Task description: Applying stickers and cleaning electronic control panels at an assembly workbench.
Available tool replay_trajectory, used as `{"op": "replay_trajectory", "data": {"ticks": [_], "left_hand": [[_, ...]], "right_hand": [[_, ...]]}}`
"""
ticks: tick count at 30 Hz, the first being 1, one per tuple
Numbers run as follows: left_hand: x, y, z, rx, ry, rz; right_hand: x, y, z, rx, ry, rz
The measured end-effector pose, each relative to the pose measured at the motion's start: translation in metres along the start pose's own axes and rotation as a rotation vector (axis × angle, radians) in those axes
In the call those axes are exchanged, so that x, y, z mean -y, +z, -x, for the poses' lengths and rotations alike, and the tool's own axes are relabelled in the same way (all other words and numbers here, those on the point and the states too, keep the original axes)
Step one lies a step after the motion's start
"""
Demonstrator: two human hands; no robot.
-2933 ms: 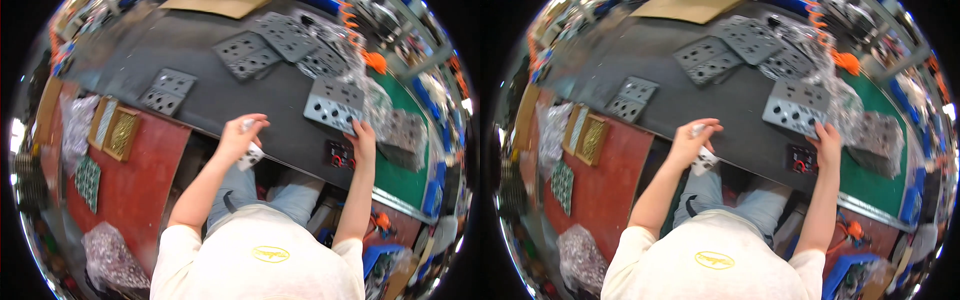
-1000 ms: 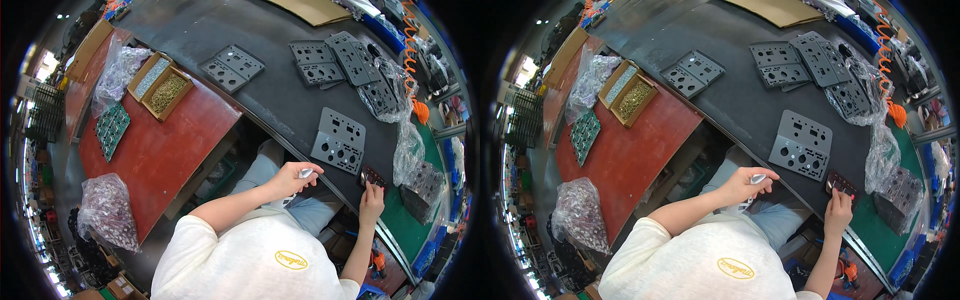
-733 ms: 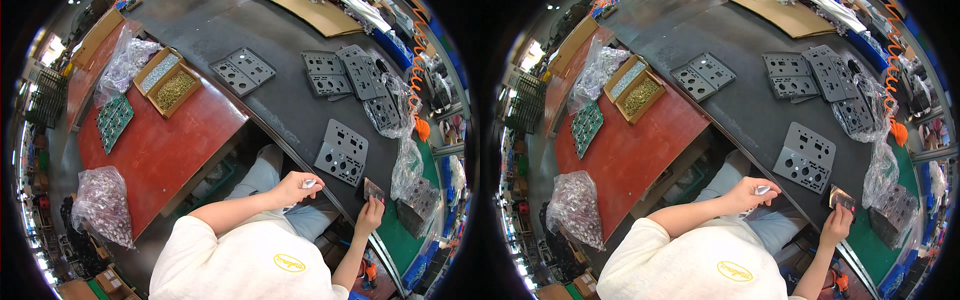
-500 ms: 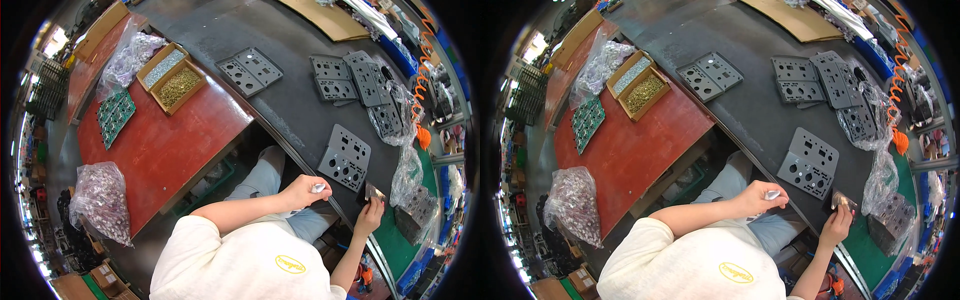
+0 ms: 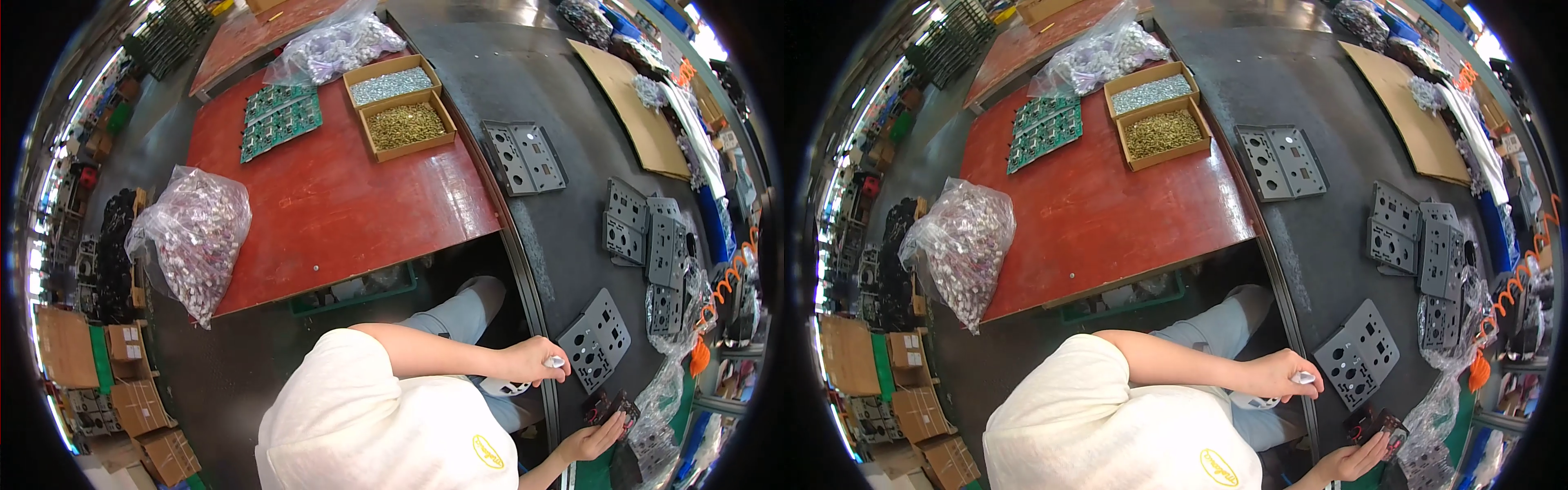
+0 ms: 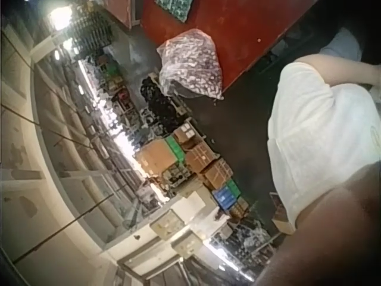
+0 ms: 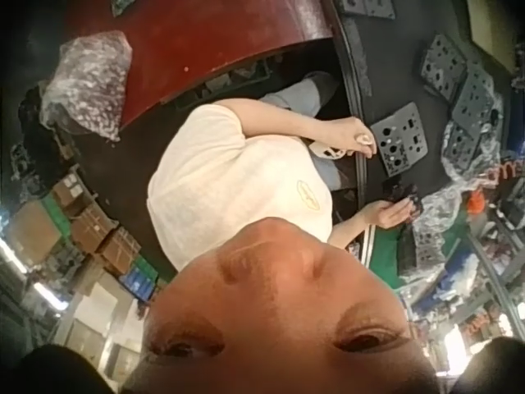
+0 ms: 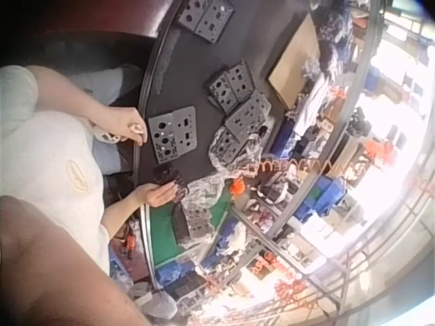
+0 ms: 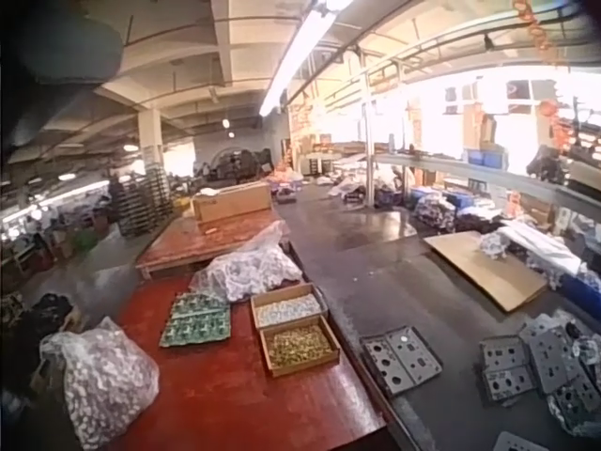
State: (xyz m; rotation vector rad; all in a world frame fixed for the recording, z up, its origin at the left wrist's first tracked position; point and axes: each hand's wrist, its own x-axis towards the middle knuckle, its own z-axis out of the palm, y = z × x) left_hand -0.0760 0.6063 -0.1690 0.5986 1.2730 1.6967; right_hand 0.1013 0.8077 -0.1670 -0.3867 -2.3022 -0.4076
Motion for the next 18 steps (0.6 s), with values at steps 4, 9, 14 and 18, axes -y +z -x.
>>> {"op": "replay_trajectory", "data": {"ticks": [4,9,14,18], "left_hand": [[-0.019,0.011,0.006,0.167,0.003,0.042],[-0.03,0.009,0.01,0.205,0.012,0.094],[-0.03,-0.001,0.018,0.191,0.032,0.099],[-0.041,-0.008,0.026,0.159,0.042,0.03]], "right_hand": [[0.06,-0.024,-0.031,0.124,-0.072,-0.284],[0.103,-0.028,-0.047,0.244,-0.032,-0.59],[0.122,-0.036,-0.054,0.332,0.074,-0.707],[0.129,-0.041,-0.056,0.38,0.114,-0.742]]}}
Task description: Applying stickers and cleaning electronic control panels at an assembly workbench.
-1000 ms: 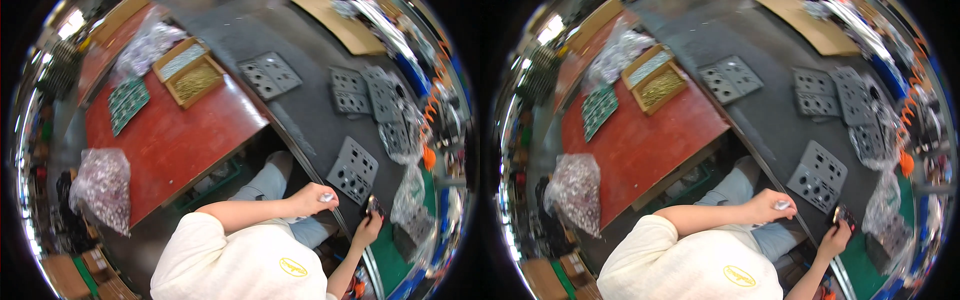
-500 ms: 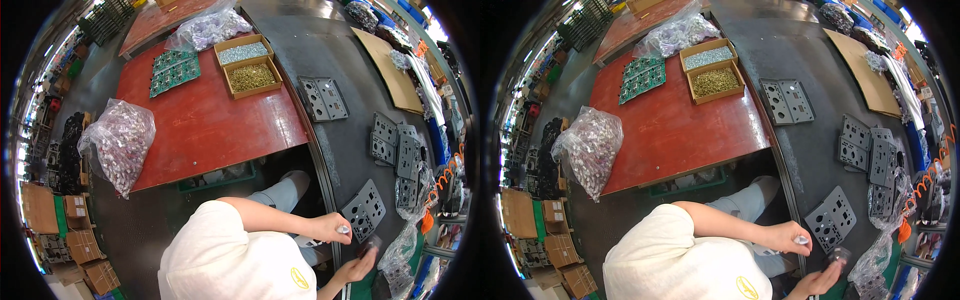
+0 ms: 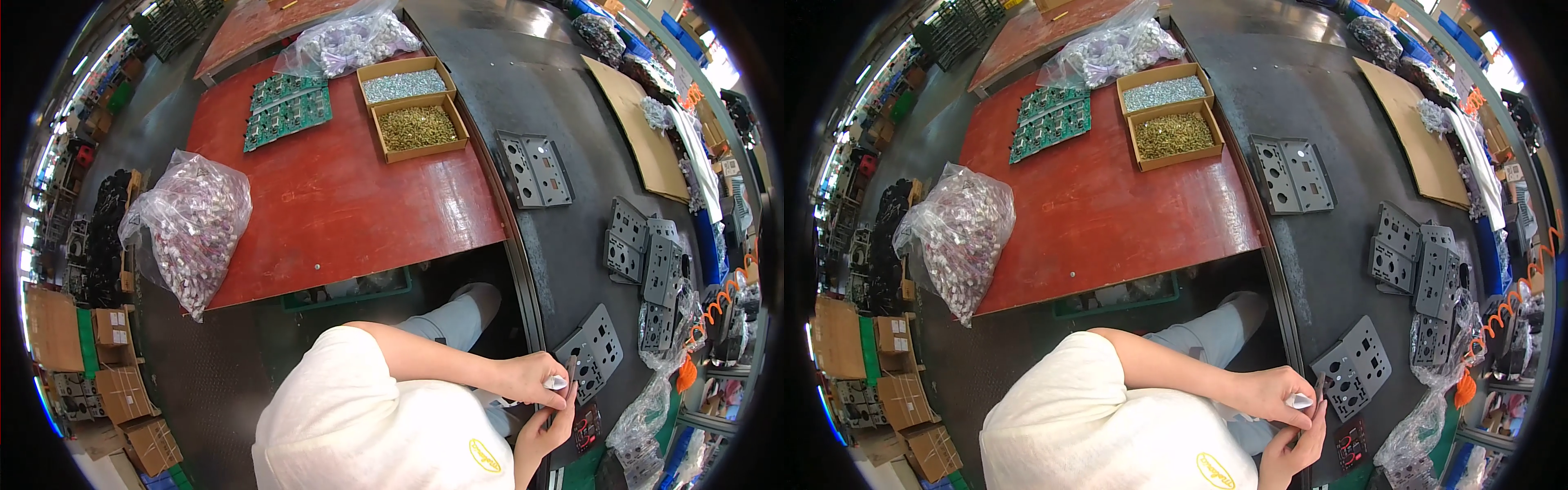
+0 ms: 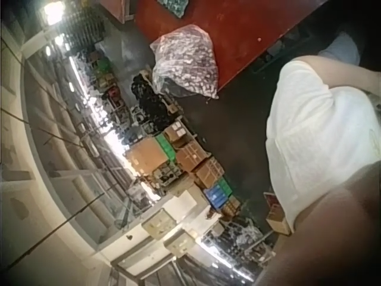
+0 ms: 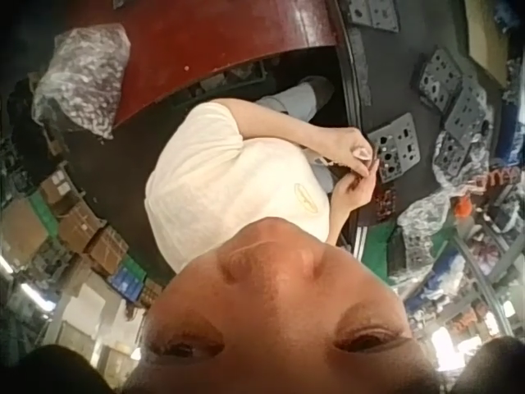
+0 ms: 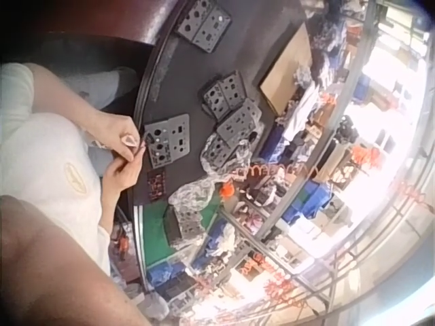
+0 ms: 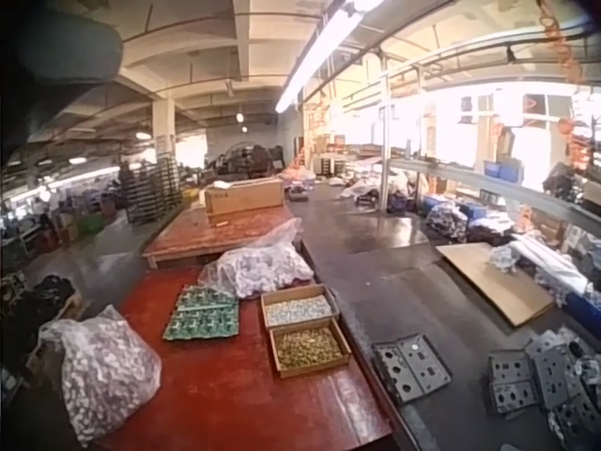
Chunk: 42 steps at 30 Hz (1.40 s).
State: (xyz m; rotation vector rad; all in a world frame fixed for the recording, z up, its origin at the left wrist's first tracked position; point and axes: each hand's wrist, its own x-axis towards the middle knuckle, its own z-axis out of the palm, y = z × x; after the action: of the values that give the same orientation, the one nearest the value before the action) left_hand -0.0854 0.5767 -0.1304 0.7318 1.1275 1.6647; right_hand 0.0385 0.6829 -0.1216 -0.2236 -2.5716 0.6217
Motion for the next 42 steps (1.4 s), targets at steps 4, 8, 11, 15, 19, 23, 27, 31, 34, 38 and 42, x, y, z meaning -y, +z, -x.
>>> {"op": "replay_trajectory", "data": {"ticks": [4,8,11,15,19,23,27,31,34,38,42], "left_hand": [[0.001,-0.002,0.002,0.034,-0.048,0.095],[-0.002,-0.002,0.005,0.01,0.011,0.012],[0.0,-0.003,0.006,-0.05,0.034,-0.02],[-0.011,-0.003,0.01,-0.028,0.066,-0.058],[-0.014,-0.001,0.01,-0.06,0.108,-0.297],[-0.009,0.003,0.007,-0.093,0.067,-0.414],[-0.008,0.003,0.003,-0.077,0.033,-0.371],[0.005,-0.006,-0.001,-0.001,-0.076,-0.089],[0.003,-0.029,-0.001,0.071,-0.201,0.047],[0.011,-0.023,-0.004,-0.013,-0.202,0.068],[0.006,-0.003,-0.009,-0.113,-0.052,-0.344]], "right_hand": [[0.012,-0.004,0.0,0.035,0.146,-0.118],[0.018,-0.005,0.0,0.011,0.108,-0.072],[0.022,-0.004,-0.005,0.01,0.065,-0.112],[0.019,-0.004,-0.004,0.027,0.075,-0.15],[0.018,-0.004,-0.006,0.036,0.006,-0.092],[0.015,-0.007,-0.005,0.081,0.065,-0.187],[-0.009,-0.007,0.011,0.077,0.28,-0.66],[-0.027,-0.002,0.023,-0.155,0.766,-1.267],[-0.038,-0.007,0.015,-0.424,0.836,-1.429],[-0.023,-0.007,0.013,-0.496,0.757,-1.104],[0.003,0.002,0.01,-0.287,0.665,-0.918]]}}
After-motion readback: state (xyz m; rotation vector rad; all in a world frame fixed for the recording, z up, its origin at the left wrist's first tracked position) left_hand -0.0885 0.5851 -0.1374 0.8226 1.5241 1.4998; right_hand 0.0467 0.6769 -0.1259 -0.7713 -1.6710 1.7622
